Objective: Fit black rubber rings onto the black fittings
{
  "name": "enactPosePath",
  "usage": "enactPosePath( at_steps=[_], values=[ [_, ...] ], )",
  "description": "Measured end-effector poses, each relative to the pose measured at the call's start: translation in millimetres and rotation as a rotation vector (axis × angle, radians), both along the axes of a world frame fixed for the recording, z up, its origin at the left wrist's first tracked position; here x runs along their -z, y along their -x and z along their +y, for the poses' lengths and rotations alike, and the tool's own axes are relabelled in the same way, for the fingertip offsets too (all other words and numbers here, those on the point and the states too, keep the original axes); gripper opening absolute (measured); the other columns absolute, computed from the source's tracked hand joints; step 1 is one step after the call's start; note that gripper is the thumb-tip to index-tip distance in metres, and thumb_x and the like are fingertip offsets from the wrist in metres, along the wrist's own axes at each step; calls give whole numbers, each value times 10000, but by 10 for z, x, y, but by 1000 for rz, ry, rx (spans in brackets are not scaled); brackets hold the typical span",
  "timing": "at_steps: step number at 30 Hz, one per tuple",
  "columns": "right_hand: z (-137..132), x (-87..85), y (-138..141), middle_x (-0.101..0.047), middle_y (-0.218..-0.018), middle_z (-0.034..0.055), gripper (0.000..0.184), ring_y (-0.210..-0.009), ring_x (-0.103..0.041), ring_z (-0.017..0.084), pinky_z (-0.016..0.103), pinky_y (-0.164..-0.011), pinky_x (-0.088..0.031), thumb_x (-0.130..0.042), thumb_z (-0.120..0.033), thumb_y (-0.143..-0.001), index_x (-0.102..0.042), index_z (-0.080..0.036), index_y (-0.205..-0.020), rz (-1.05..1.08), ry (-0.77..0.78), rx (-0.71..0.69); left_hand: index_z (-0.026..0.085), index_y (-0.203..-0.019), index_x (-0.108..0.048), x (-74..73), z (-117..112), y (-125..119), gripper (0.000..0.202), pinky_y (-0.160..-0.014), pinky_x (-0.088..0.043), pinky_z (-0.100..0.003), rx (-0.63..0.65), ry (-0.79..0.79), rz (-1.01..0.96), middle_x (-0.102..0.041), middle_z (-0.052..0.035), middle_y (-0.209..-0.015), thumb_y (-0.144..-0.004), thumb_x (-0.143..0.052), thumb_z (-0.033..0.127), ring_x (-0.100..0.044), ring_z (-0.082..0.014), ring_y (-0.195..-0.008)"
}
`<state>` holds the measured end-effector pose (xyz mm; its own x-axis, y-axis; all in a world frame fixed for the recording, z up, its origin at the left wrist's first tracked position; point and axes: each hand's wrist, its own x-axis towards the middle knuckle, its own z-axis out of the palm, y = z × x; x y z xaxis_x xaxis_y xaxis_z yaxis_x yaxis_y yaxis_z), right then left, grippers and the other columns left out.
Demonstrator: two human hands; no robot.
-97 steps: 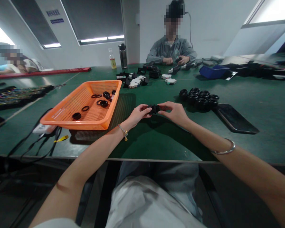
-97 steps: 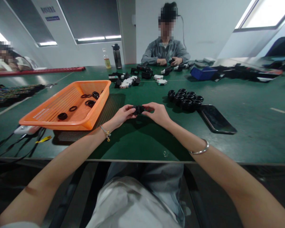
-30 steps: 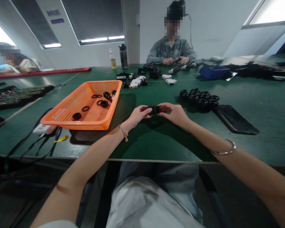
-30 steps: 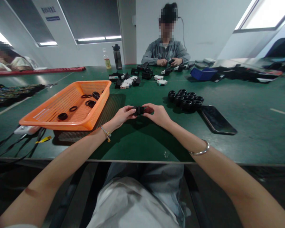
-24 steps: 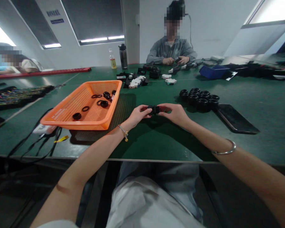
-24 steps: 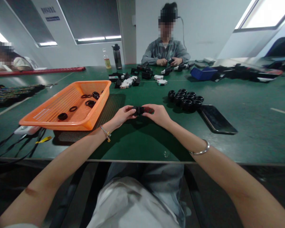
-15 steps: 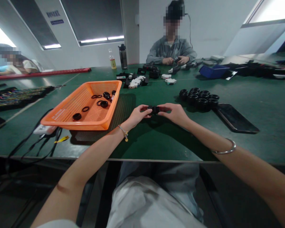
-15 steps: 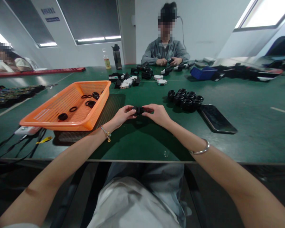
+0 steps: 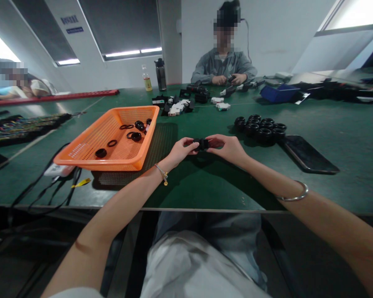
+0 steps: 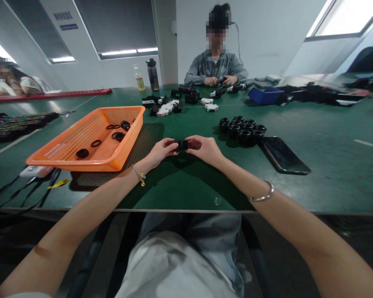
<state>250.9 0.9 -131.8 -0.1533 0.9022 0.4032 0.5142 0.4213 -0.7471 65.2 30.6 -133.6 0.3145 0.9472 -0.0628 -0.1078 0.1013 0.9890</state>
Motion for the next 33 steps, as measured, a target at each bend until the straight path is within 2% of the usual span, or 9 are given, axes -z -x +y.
enactPosePath(
  at_steps=[6, 12, 22, 28, 33],
  values=[
    [-4, 2, 4, -753, -809, 32, 324, -749, -707, 206, 368, -784, -577, -700, -235, -660, -719, -188, -980, -1, 2, 12, 106, -872, -557, 10, 7, 1, 194, -714, -541, -238, 8, -13, -10, -582, 9, -801, -726, -684, 121, -579, -43, -628],
    [22, 36, -11, -754, -823, 28, 326, -770, -709, 220, 377, -781, -578, -704, -278, -675, -730, -204, -992, -12, -2, 19, 105, -874, -565, 3, 0, 8, 159, -775, -544, -302, 8, -23, 11, -583, 1, -828, -743, -655, 106, -588, -54, -639],
    [19, 17, -3, -748, -812, 36, 272, -755, -698, 219, 380, -777, -564, -670, -311, -726, -725, -206, -971, -127, -18, 39, 111, -897, -563, -35, -35, 10, 182, -754, -548, -281, -1, -29, 43, -582, 3, -834, -741, -656, 112, -587, -55, -631],
    [0, 2, 26, -727, -760, 25, 412, -711, -689, 196, 359, -745, -566, -699, -199, -649, -647, -181, -1057, -89, -4, 25, 107, -891, -550, -55, -31, 2, 145, -723, -542, -251, -11, 23, 18, -585, -1, -809, -773, -633, 116, -586, -46, -604],
    [5, -9, 22, -725, -754, 21, 306, -709, -686, 189, 360, -760, -557, -672, -202, -679, -659, -188, -985, -99, 5, 14, 103, -896, -556, -26, -9, 13, 175, -760, -542, -268, 15, 24, -6, -584, -3, -816, -754, -657, 116, -597, -55, -645]
  ],
)
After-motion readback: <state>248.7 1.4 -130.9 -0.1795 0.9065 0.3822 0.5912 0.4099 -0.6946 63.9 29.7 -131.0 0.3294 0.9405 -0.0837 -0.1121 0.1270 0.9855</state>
